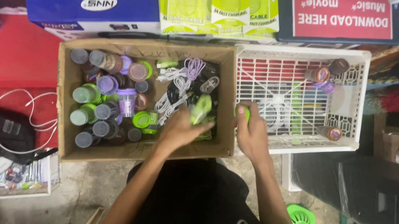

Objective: Organizing small electronic accessories and items into boxes and bins.

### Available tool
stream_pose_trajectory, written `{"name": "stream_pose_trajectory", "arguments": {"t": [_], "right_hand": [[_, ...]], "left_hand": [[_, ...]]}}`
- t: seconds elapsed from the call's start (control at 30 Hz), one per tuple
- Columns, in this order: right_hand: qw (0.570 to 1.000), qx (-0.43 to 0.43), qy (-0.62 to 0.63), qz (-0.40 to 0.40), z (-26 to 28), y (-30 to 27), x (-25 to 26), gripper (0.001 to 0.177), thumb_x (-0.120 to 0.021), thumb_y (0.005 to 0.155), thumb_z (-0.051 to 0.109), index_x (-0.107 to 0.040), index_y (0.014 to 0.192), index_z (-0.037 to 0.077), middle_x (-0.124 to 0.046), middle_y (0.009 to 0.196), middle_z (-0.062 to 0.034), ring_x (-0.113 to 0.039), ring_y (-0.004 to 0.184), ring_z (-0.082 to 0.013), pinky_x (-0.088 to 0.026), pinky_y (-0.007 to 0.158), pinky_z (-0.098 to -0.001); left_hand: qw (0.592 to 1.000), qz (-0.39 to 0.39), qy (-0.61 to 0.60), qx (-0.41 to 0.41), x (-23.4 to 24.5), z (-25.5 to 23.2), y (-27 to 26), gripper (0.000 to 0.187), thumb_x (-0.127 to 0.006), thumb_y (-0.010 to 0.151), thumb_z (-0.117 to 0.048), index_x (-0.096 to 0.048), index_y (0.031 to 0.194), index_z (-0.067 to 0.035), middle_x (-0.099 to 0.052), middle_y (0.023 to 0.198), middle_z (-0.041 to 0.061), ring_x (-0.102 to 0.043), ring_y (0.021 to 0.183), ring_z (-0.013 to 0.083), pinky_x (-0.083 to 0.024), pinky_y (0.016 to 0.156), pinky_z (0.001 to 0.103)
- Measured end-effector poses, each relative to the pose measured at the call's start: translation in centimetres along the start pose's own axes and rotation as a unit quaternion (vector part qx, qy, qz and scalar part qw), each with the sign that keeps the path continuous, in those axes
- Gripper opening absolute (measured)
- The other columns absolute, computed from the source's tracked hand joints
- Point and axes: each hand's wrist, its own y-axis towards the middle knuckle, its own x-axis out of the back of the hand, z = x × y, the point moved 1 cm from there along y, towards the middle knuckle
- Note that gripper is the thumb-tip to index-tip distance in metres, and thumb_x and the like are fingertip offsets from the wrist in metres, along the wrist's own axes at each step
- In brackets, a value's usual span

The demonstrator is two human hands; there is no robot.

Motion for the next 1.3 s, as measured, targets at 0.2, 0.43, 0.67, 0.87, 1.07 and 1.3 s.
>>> {"name": "stream_pose_trajectory", "arguments": {"t": [0.2,0.43,0.67,0.87,1.07,1.3], "right_hand": [[0.998,0.022,0.047,0.019,-1.9,-0.8,-1.6,0.04,-0.052,0.103,0.028,-0.045,0.129,-0.002,-0.072,0.091,-0.018,-0.072,0.076,-0.0268,-0.057,0.066,-0.0378],[0.971,0.215,0.058,0.083,-1.1,-3.3,-5.1,0.043,-0.063,0.103,0.021,-0.048,0.138,0.001,-0.067,0.126,-0.0216,-0.07,0.114,-0.0317,-0.058,0.097,-0.0408],[0.95,0.295,0.006,0.104,1.9,-3.8,-5.5,0.096,-0.093,0.066,0.035,-0.046,0.142,0.0,-0.053,0.143,-0.0228,-0.053,0.133,-0.0416,-0.045,0.111,-0.0488],[0.943,0.314,-0.01,0.108,0.4,-3.5,-6.6,0.095,-0.095,0.063,0.028,-0.048,0.141,0.001,-0.058,0.139,-0.0221,-0.058,0.128,-0.0418,-0.048,0.109,-0.0489],[0.952,0.287,0.008,0.108,-0.4,-3.5,-7.4,0.091,-0.093,0.064,0.028,-0.05,0.14,0.002,-0.063,0.133,-0.0211,-0.064,0.123,-0.0394,-0.053,0.106,-0.0455],[0.942,0.314,0.028,0.117,3.3,-3.3,-3.7,0.105,-0.095,0.066,0.036,-0.04,0.149,0.002,-0.051,0.147,-0.0294,-0.05,0.137,-0.0473,-0.043,0.113,-0.0561]], "left_hand": [[0.958,0.189,-0.165,0.142,4.1,-4.8,-1.8,0.065,-0.061,0.088,-0.064,-0.067,0.109,-0.003,-0.069,0.07,0.013,-0.069,0.055,0.0174,-0.057,0.051,0.031],[0.817,0.282,-0.476,0.161,2.6,-2.6,-3.8,0.066,-0.041,0.096,-0.065,-0.064,0.111,-0.005,-0.067,0.077,0.004,-0.067,0.056,0.0152,-0.053,0.047,0.028],[0.753,0.195,-0.602,0.179,0.9,-0.5,-5.0,0.05,-0.054,0.102,-0.055,-0.064,0.111,-0.006,-0.067,0.085,0.006,-0.066,0.067,0.0151,-0.054,0.057,0.03],[0.745,0.147,-0.62,0.195,1.1,-0.6,-5.5,0.047,-0.054,0.1,-0.053,-0.064,0.112,-0.009,-0.069,0.088,0.006,-0.068,0.071,0.0156,-0.055,0.06,0.03],[0.769,0.134,-0.6,0.175,1.3,-1.0,-5.9,0.053,-0.05,0.101,-0.057,-0.064,0.11,-0.007,-0.067,0.084,0.007,-0.065,0.065,0.0158,-0.052,0.055,0.029],[0.913,0.052,-0.402,0.039,1.1,2.4,-5.5,0.058,-0.056,0.105,-0.056,-0.067,0.122,-0.002,-0.071,0.101,0.009,-0.066,0.087,0.0208,-0.055,0.073,0.034]]}}
